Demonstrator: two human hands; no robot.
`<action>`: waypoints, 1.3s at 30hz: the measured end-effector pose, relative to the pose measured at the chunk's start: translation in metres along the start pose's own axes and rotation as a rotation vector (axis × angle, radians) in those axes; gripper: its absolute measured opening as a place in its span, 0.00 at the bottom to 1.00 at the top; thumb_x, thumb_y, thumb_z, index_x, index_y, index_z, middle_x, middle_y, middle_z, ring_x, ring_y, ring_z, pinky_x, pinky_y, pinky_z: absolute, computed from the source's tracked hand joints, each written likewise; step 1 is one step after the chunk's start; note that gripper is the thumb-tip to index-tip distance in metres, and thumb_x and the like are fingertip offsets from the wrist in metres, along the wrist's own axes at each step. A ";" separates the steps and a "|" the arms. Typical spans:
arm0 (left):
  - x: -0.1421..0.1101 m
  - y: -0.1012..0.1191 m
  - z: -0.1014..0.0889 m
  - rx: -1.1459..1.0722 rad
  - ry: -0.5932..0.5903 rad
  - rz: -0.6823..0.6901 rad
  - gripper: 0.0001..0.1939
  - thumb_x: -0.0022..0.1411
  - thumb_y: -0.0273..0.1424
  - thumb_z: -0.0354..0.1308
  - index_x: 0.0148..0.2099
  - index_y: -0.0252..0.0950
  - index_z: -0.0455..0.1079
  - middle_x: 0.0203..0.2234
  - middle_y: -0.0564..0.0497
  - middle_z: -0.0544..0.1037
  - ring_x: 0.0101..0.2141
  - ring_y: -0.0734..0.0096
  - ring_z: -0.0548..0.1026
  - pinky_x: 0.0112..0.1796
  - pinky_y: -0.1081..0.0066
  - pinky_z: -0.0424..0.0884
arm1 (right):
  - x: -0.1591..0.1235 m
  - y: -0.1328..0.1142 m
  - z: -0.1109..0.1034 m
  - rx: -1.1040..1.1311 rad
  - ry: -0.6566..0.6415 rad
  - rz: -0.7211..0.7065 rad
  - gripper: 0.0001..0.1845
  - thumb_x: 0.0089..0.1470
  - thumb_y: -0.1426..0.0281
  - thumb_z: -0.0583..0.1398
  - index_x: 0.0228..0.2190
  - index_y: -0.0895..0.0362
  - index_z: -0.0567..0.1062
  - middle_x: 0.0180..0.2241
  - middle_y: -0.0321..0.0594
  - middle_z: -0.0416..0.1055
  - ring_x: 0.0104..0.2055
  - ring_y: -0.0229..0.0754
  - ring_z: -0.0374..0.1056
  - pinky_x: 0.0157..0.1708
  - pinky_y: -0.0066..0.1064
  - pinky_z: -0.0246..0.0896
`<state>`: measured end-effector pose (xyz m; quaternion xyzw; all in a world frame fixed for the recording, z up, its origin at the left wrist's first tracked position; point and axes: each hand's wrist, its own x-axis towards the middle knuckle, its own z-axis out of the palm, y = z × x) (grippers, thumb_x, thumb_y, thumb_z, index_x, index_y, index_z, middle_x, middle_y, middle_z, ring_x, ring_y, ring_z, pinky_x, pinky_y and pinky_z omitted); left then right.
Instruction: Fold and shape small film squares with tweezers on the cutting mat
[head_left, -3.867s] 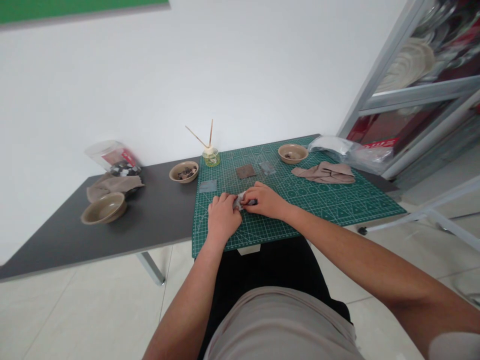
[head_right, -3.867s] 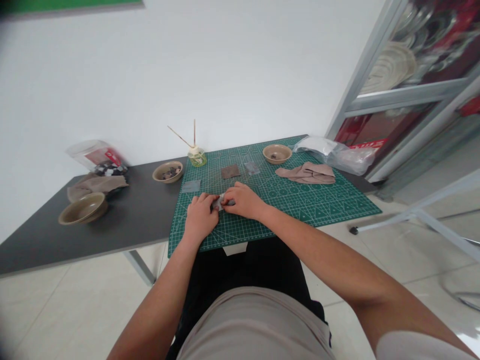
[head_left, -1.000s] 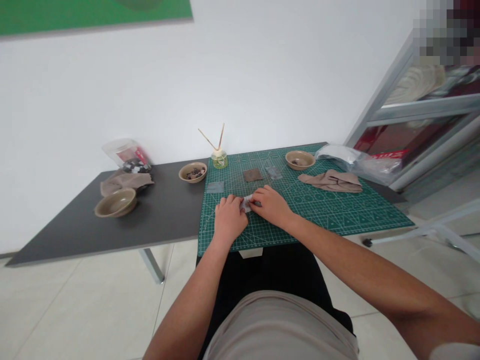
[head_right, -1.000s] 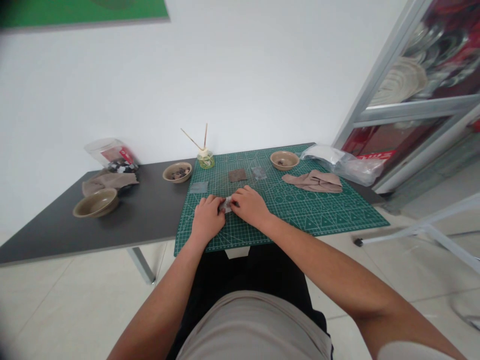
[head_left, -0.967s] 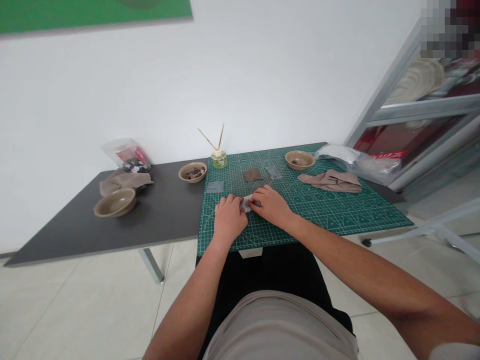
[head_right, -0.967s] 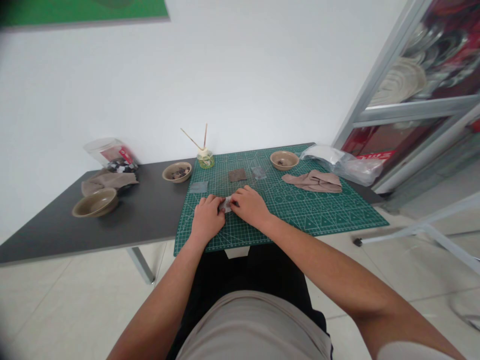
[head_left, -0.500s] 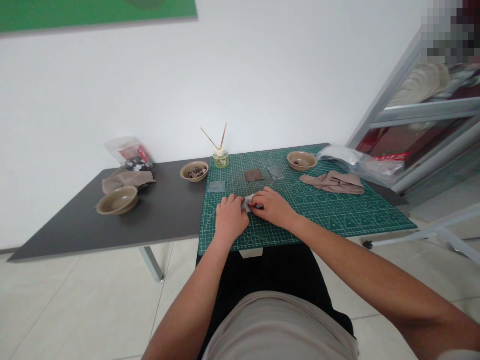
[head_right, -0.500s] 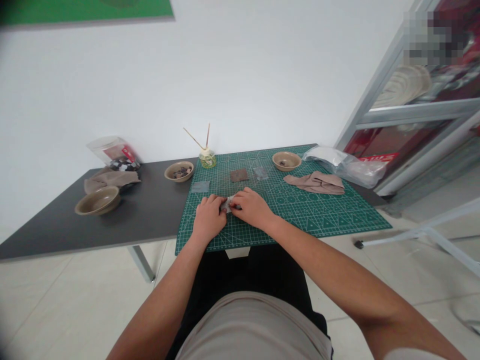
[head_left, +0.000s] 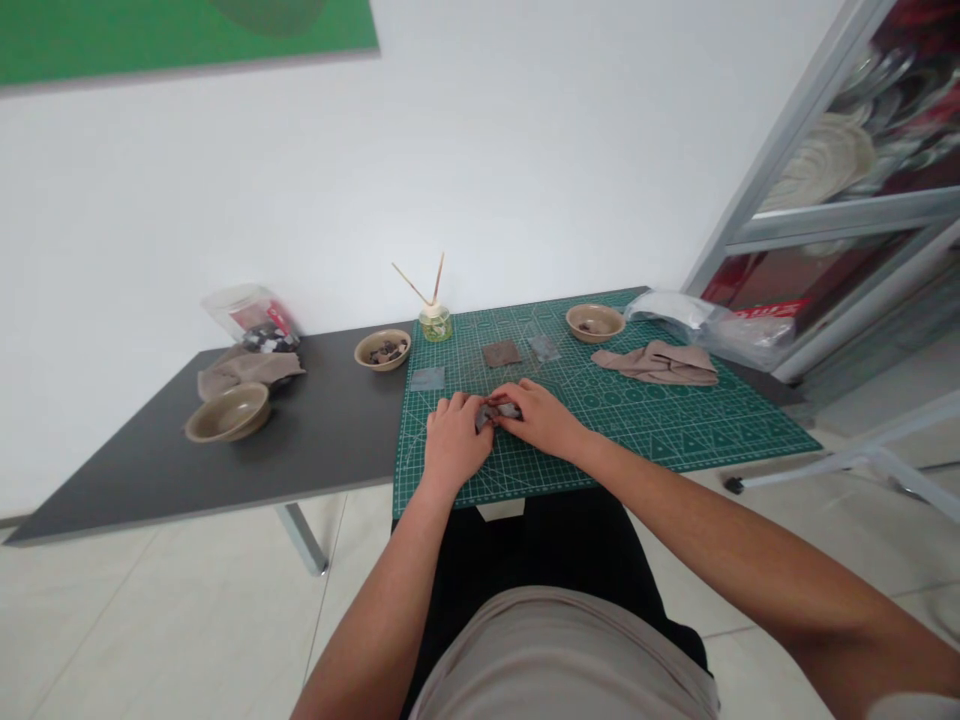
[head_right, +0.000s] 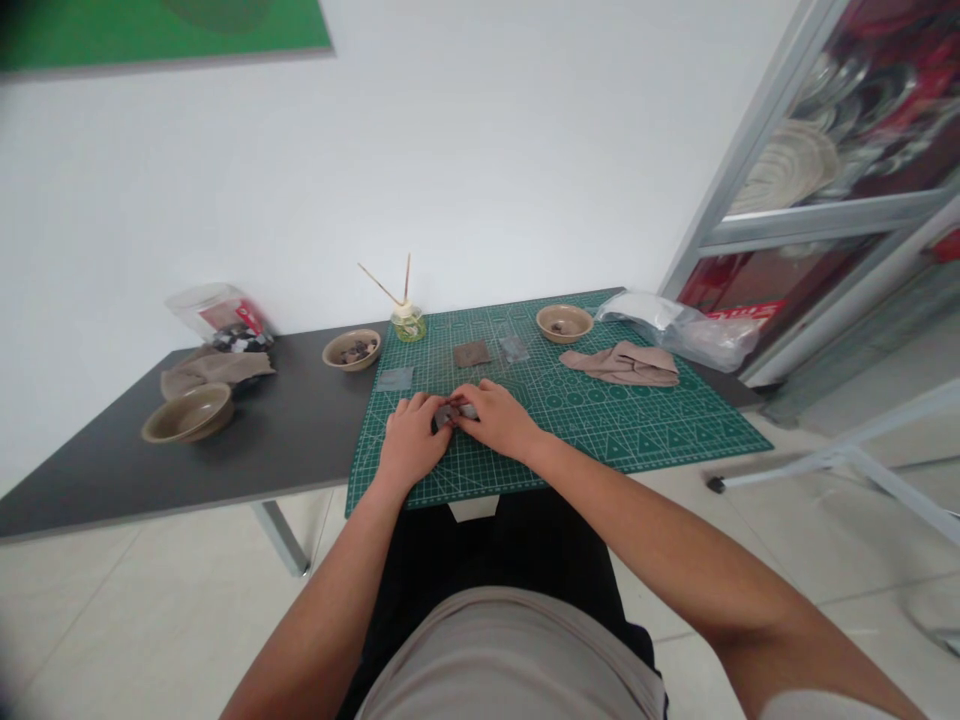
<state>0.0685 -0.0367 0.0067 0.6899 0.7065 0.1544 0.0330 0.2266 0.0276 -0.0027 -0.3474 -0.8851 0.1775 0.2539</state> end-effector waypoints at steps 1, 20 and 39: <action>0.000 0.000 0.000 -0.004 -0.001 -0.003 0.14 0.63 0.35 0.54 0.51 0.45 0.70 0.47 0.47 0.73 0.48 0.56 0.67 0.46 0.58 0.64 | -0.001 0.000 -0.002 0.021 0.006 0.002 0.17 0.55 0.70 0.63 0.47 0.55 0.72 0.42 0.41 0.76 0.45 0.45 0.66 0.46 0.38 0.60; 0.003 -0.016 0.005 -0.505 0.267 -0.106 0.09 0.59 0.31 0.58 0.44 0.40 0.70 0.40 0.50 0.77 0.42 0.65 0.72 0.46 0.63 0.68 | 0.017 0.014 -0.005 -0.122 -0.162 0.181 0.32 0.50 0.57 0.66 0.55 0.55 0.70 0.54 0.50 0.66 0.56 0.57 0.60 0.53 0.49 0.56; 0.010 -0.036 0.021 -0.818 0.444 -0.167 0.12 0.52 0.23 0.55 0.40 0.38 0.73 0.31 0.54 0.72 0.28 0.75 0.69 0.34 0.72 0.66 | 0.031 0.018 0.004 0.381 0.069 0.166 0.08 0.49 0.66 0.65 0.32 0.57 0.77 0.26 0.31 0.72 0.29 0.36 0.65 0.31 0.27 0.53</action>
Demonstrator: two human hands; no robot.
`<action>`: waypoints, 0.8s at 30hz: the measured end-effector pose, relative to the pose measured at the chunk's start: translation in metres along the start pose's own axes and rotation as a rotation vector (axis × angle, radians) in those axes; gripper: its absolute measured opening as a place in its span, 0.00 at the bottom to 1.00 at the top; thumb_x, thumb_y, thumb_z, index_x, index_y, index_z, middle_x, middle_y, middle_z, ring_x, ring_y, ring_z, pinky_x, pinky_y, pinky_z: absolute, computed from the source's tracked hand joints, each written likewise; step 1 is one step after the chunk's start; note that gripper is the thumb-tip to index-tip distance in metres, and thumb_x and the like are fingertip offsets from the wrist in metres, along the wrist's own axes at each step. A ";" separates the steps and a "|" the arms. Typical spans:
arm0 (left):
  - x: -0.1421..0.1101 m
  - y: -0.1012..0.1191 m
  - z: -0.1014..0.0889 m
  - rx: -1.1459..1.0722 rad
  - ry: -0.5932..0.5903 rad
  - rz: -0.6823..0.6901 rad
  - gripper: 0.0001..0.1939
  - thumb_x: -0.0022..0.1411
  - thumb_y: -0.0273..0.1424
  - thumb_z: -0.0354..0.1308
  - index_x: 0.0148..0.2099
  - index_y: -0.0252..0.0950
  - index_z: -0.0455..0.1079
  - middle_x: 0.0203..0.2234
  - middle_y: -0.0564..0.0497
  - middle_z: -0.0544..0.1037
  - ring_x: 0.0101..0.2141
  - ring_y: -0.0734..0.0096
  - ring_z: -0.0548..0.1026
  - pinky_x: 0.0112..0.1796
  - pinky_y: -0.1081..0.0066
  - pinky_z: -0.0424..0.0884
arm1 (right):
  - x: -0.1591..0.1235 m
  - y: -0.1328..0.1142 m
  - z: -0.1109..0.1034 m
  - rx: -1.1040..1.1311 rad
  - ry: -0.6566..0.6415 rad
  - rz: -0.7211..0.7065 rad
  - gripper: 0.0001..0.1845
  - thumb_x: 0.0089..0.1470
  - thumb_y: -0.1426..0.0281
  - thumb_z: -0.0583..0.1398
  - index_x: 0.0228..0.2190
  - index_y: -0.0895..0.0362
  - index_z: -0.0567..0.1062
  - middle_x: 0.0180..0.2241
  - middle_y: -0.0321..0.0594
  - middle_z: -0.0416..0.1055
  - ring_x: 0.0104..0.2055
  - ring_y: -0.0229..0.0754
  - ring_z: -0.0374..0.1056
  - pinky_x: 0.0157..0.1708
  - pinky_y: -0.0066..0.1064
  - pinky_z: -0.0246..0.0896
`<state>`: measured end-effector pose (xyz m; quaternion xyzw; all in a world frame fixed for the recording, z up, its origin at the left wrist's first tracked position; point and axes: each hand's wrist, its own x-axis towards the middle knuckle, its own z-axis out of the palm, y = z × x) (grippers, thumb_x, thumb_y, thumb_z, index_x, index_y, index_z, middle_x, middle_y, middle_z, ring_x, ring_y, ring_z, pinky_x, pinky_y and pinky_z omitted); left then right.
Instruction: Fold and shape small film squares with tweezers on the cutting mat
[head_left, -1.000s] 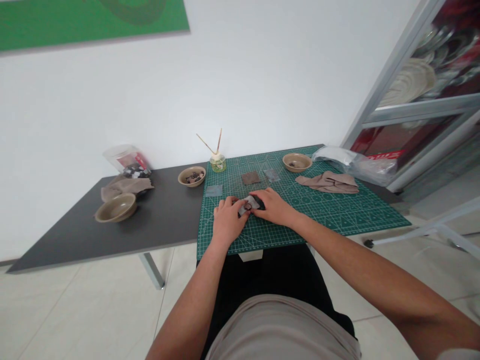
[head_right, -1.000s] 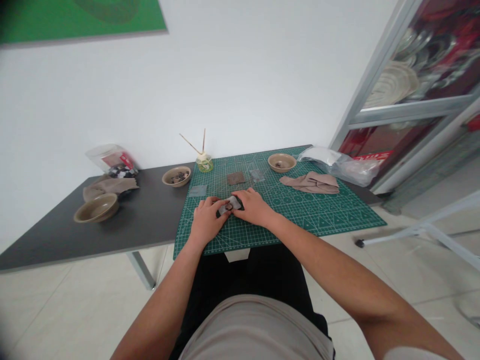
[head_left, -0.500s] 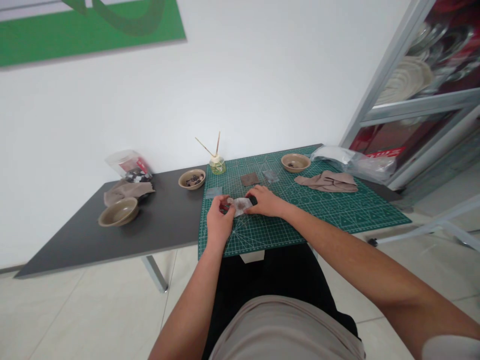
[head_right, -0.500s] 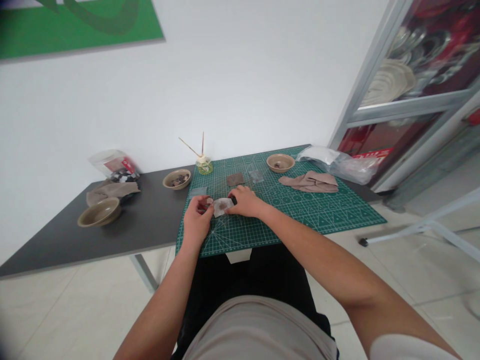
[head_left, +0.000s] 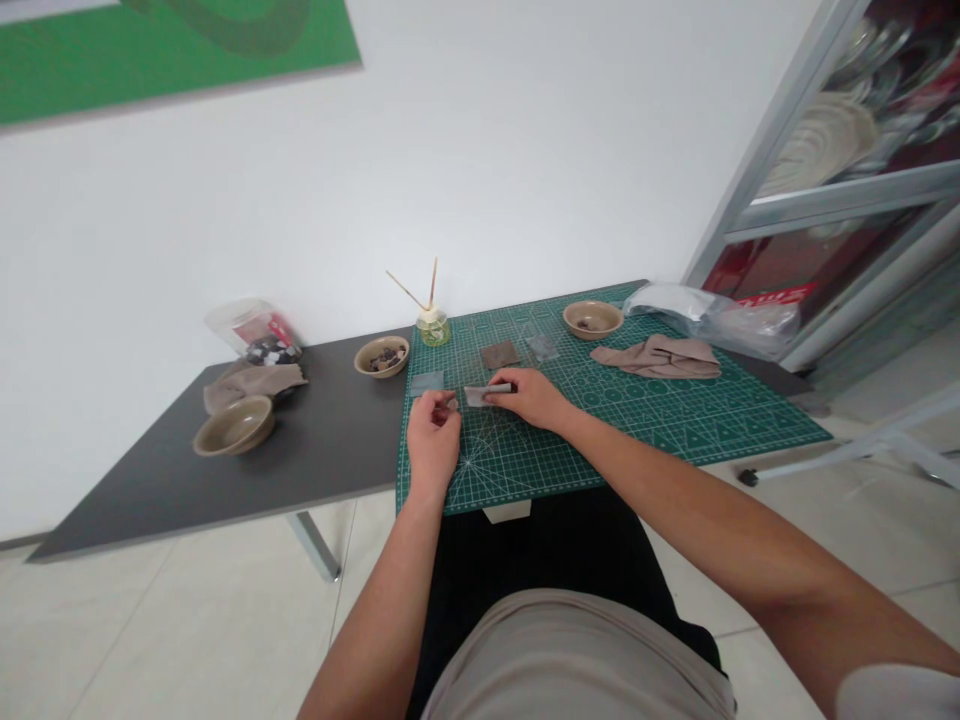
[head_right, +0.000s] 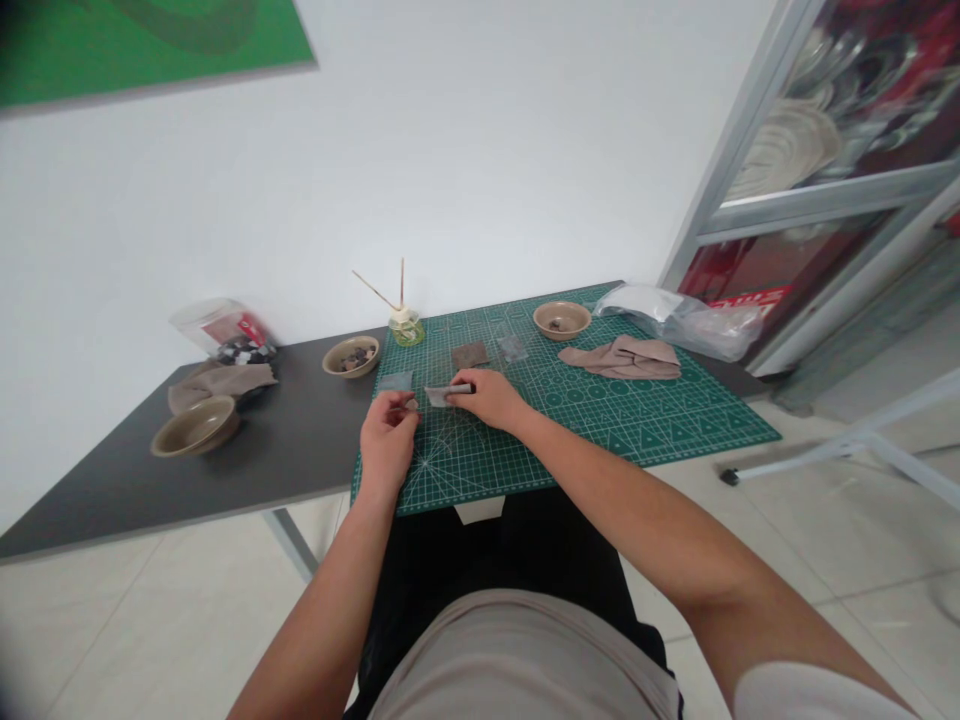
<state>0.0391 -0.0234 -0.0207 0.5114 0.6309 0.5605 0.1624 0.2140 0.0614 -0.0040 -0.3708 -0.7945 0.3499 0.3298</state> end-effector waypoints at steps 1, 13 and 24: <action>0.000 -0.001 0.000 0.009 -0.011 0.003 0.12 0.52 0.23 0.56 0.39 0.38 0.73 0.32 0.54 0.73 0.28 0.75 0.69 0.34 0.72 0.66 | -0.001 0.000 0.001 -0.002 0.022 -0.006 0.07 0.51 0.66 0.64 0.31 0.57 0.78 0.26 0.32 0.72 0.29 0.36 0.65 0.31 0.27 0.53; 0.000 0.008 0.003 -0.154 -0.061 -0.128 0.12 0.52 0.30 0.63 0.41 0.36 0.71 0.28 0.53 0.77 0.29 0.71 0.76 0.36 0.70 0.71 | -0.009 -0.009 0.003 -0.107 0.124 -0.060 0.04 0.52 0.70 0.64 0.31 0.56 0.80 0.28 0.34 0.77 0.32 0.38 0.70 0.33 0.28 0.56; -0.002 0.015 0.002 -0.025 -0.151 -0.109 0.07 0.53 0.31 0.61 0.37 0.36 0.73 0.29 0.52 0.79 0.30 0.71 0.76 0.36 0.71 0.70 | -0.013 -0.011 0.008 -0.154 0.228 -0.178 0.04 0.48 0.76 0.63 0.30 0.57 0.76 0.40 0.41 0.79 0.42 0.42 0.74 0.43 0.31 0.64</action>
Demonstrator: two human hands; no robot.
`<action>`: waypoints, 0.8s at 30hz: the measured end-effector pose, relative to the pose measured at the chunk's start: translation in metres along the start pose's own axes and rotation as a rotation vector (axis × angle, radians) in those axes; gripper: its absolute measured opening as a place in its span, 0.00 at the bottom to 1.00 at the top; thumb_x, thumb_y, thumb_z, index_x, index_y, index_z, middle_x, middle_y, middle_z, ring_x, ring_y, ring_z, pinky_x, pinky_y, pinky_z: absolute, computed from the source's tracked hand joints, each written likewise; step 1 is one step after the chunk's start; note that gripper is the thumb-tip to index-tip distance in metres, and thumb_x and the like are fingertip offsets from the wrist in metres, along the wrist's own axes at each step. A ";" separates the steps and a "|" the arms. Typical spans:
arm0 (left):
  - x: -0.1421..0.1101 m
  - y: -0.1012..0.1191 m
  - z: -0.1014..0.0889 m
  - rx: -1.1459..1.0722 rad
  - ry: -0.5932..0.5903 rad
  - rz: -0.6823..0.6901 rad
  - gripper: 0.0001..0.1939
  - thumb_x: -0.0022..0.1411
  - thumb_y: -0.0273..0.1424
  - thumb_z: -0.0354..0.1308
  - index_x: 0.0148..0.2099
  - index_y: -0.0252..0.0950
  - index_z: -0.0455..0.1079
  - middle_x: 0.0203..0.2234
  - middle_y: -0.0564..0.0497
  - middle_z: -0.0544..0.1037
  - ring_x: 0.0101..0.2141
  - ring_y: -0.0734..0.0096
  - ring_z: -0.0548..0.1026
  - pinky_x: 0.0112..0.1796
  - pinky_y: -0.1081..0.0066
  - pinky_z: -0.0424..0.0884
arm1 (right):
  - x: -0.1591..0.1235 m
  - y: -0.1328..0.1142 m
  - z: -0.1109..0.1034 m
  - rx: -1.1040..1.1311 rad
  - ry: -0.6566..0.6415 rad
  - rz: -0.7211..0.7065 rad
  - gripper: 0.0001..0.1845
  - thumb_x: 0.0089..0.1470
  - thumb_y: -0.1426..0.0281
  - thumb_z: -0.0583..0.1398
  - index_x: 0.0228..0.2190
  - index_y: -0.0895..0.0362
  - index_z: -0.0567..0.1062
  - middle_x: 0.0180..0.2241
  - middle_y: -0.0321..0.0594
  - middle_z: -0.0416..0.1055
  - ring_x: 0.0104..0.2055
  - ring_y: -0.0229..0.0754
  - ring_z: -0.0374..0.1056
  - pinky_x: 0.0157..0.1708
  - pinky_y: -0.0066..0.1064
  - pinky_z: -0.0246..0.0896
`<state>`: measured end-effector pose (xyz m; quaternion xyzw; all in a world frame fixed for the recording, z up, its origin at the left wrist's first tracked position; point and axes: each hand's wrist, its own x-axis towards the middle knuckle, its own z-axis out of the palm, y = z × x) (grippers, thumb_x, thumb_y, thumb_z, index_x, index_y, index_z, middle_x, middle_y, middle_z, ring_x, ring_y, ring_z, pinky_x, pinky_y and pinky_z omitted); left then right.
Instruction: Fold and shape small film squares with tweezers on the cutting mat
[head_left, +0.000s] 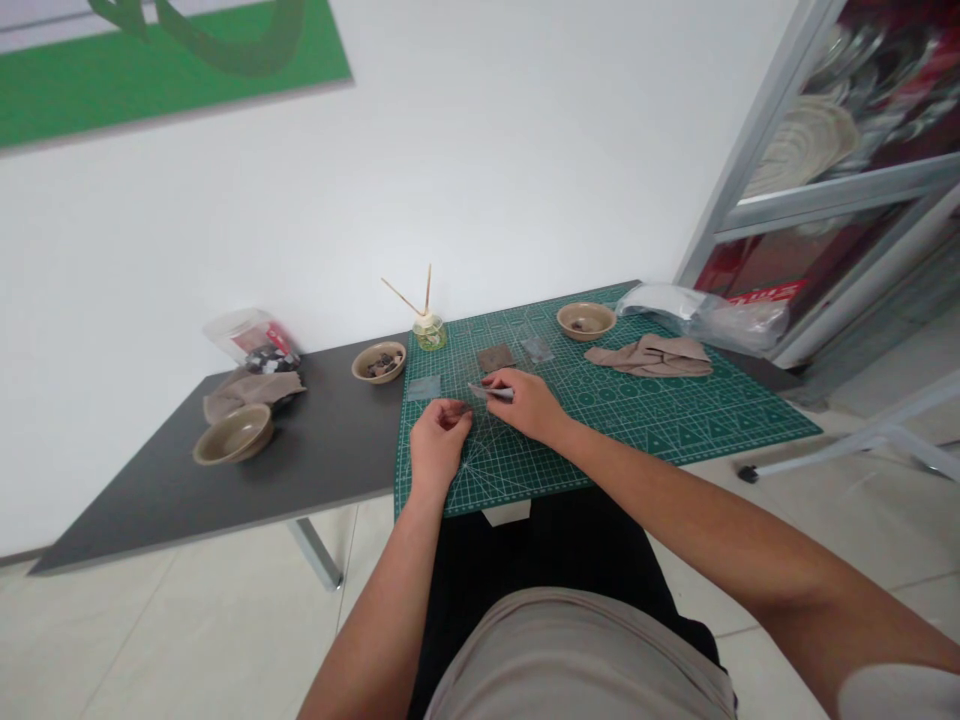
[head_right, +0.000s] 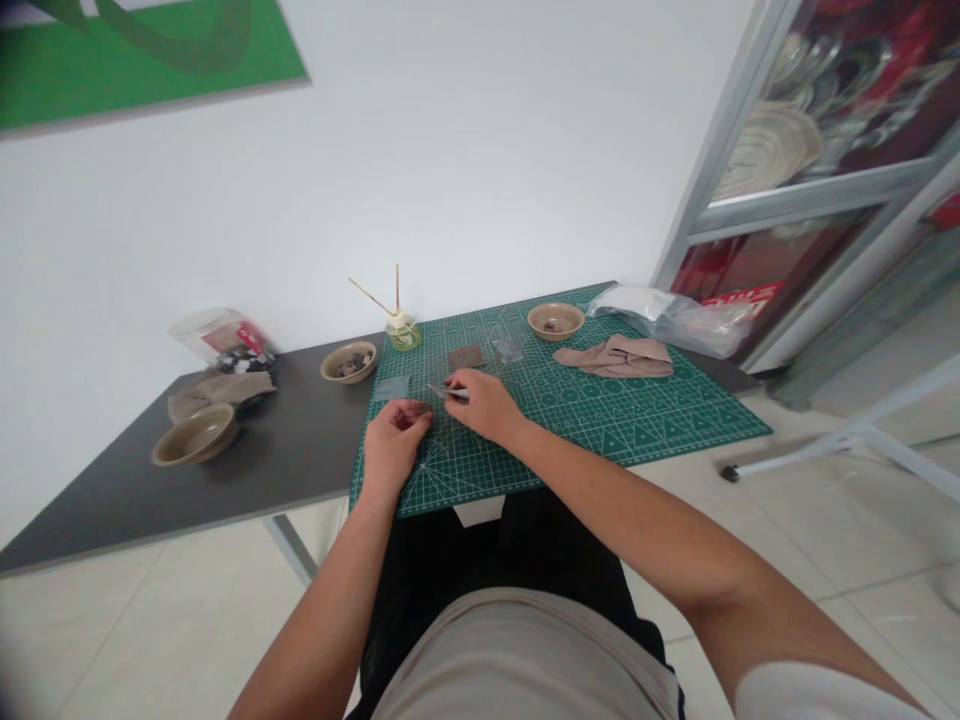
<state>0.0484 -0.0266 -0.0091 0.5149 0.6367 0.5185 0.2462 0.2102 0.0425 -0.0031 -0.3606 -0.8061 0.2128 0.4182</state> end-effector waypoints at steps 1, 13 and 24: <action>-0.001 0.001 0.000 0.016 -0.006 0.006 0.07 0.53 0.31 0.61 0.36 0.36 0.73 0.28 0.53 0.79 0.30 0.71 0.76 0.35 0.71 0.70 | -0.003 -0.003 0.002 0.001 -0.018 -0.024 0.05 0.49 0.77 0.62 0.31 0.56 0.76 0.42 0.41 0.79 0.44 0.43 0.74 0.44 0.31 0.65; -0.006 0.011 -0.003 0.102 -0.012 0.043 0.08 0.52 0.33 0.61 0.25 0.37 0.68 0.18 0.58 0.69 0.22 0.76 0.65 0.26 0.75 0.61 | -0.017 -0.011 0.009 -0.179 -0.135 -0.297 0.19 0.59 0.75 0.57 0.50 0.54 0.76 0.51 0.42 0.76 0.50 0.44 0.74 0.52 0.39 0.68; -0.006 0.010 -0.003 0.132 -0.001 0.042 0.04 0.52 0.31 0.60 0.27 0.37 0.70 0.18 0.58 0.72 0.22 0.76 0.67 0.27 0.75 0.62 | -0.020 -0.012 0.010 -0.260 -0.194 -0.371 0.24 0.59 0.77 0.56 0.56 0.57 0.72 0.57 0.45 0.71 0.56 0.44 0.70 0.57 0.38 0.65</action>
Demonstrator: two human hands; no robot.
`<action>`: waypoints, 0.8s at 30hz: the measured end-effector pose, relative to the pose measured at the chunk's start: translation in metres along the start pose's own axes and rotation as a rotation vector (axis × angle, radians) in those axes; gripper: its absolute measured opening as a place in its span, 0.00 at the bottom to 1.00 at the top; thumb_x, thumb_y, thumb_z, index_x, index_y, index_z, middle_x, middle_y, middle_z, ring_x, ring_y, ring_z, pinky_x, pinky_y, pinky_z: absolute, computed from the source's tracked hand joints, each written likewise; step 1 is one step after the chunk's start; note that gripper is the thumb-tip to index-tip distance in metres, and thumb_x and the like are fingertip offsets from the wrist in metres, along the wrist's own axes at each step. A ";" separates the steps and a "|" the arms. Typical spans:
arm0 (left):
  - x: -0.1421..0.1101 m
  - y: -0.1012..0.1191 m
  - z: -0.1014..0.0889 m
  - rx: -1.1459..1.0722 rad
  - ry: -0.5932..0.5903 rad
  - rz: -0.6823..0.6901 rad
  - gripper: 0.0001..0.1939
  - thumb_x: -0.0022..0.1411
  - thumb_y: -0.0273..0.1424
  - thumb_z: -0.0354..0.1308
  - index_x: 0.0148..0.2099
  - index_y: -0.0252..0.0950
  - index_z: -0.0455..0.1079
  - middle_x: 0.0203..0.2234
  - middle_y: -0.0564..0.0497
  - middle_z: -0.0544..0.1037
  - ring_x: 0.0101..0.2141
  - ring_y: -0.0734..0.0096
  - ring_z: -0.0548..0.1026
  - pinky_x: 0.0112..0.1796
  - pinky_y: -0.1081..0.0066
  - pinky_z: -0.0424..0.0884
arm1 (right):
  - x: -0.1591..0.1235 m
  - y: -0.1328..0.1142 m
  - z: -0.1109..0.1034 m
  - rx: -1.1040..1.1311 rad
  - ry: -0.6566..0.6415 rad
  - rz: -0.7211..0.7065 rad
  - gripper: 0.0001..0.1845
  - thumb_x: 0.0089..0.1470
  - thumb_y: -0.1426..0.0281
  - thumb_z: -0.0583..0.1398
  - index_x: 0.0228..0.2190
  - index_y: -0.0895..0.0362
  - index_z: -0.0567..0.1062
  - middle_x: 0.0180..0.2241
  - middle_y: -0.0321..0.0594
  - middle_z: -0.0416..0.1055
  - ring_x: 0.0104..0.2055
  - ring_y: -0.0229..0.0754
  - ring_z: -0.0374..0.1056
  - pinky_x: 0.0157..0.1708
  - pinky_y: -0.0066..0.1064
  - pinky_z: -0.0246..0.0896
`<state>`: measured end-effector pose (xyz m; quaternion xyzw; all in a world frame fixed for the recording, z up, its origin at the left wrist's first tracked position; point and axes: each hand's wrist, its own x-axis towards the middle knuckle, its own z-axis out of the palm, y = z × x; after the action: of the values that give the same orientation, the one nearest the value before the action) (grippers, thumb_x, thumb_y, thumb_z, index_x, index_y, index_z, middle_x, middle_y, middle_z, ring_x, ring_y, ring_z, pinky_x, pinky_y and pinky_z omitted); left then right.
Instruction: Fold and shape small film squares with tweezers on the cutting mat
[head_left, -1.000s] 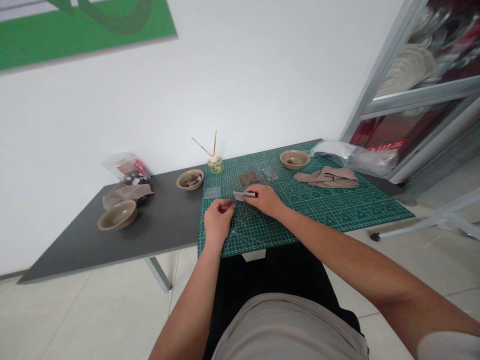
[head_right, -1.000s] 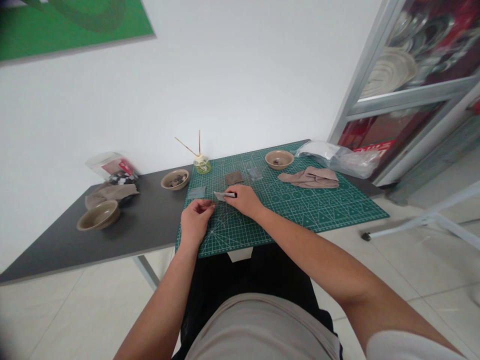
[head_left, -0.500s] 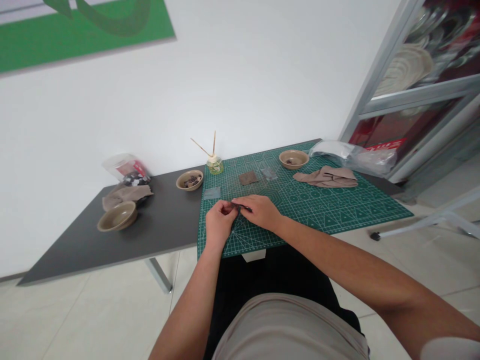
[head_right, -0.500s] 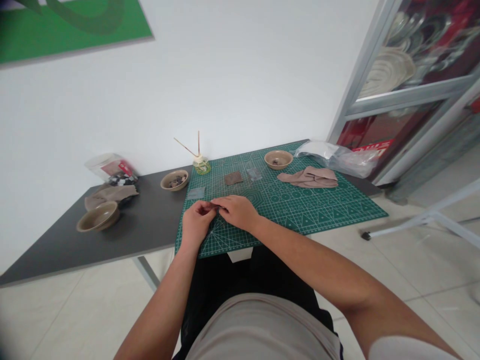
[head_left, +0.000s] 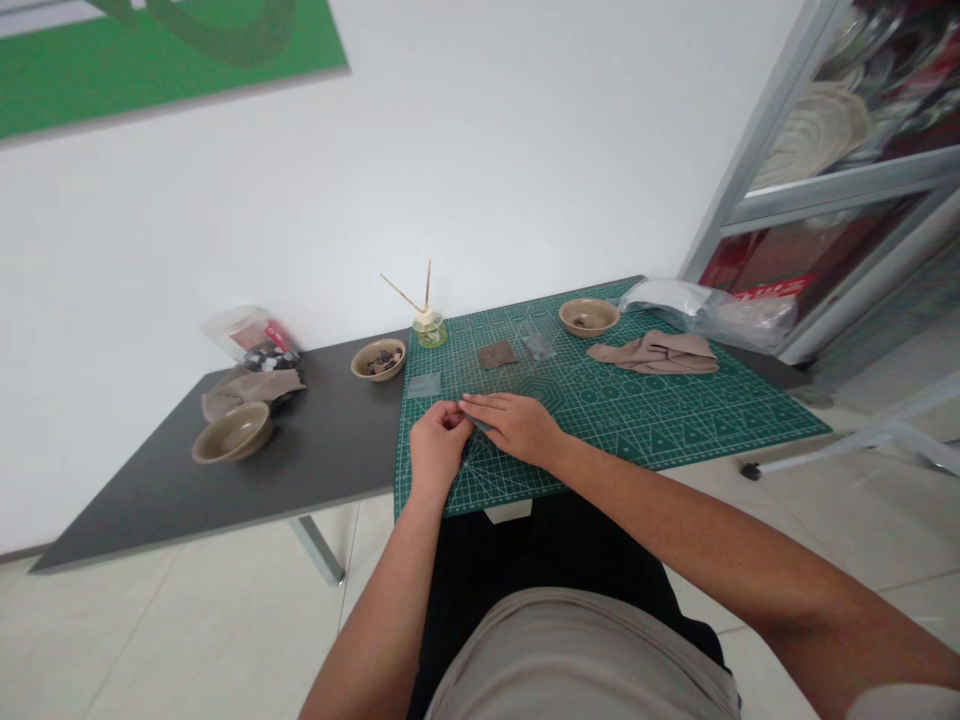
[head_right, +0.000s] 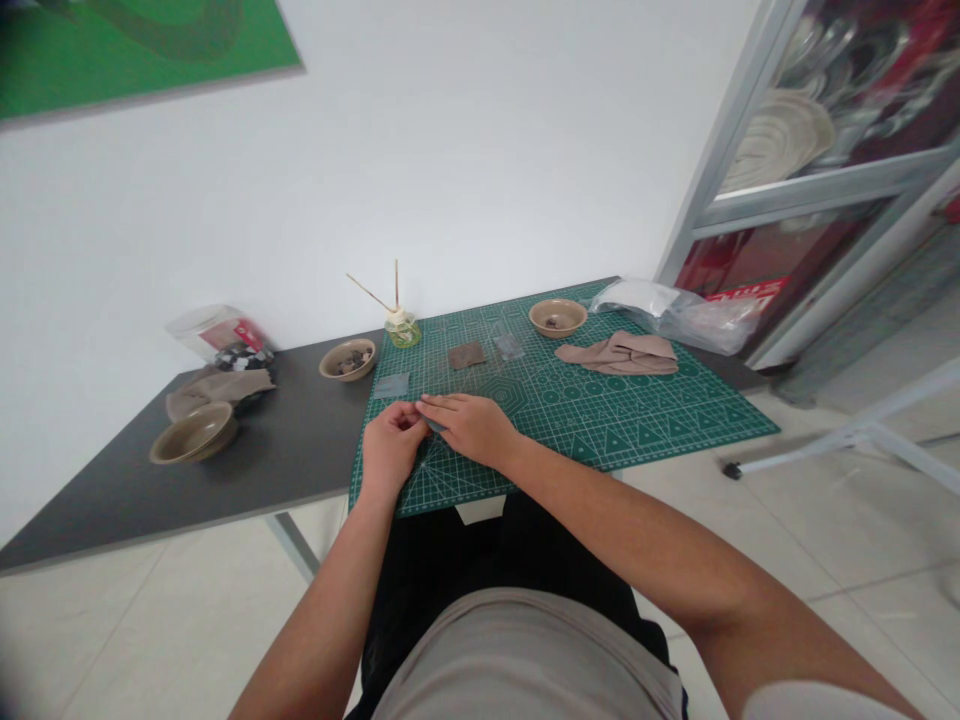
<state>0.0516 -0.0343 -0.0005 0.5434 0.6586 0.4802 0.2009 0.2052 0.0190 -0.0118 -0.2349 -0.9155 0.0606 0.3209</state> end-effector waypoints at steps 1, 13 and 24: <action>0.000 0.000 0.000 -0.004 0.000 0.002 0.05 0.52 0.31 0.60 0.27 0.37 0.70 0.18 0.57 0.72 0.22 0.76 0.67 0.27 0.75 0.62 | 0.000 0.000 0.000 -0.006 -0.011 -0.008 0.24 0.58 0.78 0.56 0.56 0.58 0.72 0.57 0.45 0.70 0.57 0.44 0.69 0.58 0.38 0.65; -0.002 -0.005 0.000 -0.076 0.012 -0.023 0.09 0.55 0.37 0.61 0.30 0.36 0.72 0.21 0.55 0.75 0.24 0.74 0.70 0.28 0.74 0.64 | -0.004 -0.002 -0.002 0.017 -0.018 0.080 0.28 0.56 0.79 0.56 0.58 0.56 0.70 0.59 0.45 0.68 0.57 0.45 0.69 0.55 0.39 0.68; -0.003 0.002 -0.002 -0.081 0.025 -0.016 0.07 0.56 0.34 0.61 0.28 0.37 0.72 0.20 0.55 0.76 0.23 0.75 0.71 0.28 0.75 0.65 | -0.004 -0.003 -0.002 0.018 -0.036 0.057 0.31 0.55 0.81 0.56 0.59 0.53 0.68 0.61 0.41 0.64 0.58 0.44 0.68 0.56 0.37 0.67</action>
<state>0.0523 -0.0381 0.0015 0.5235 0.6454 0.5117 0.2181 0.2085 0.0145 -0.0119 -0.2569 -0.9135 0.0823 0.3044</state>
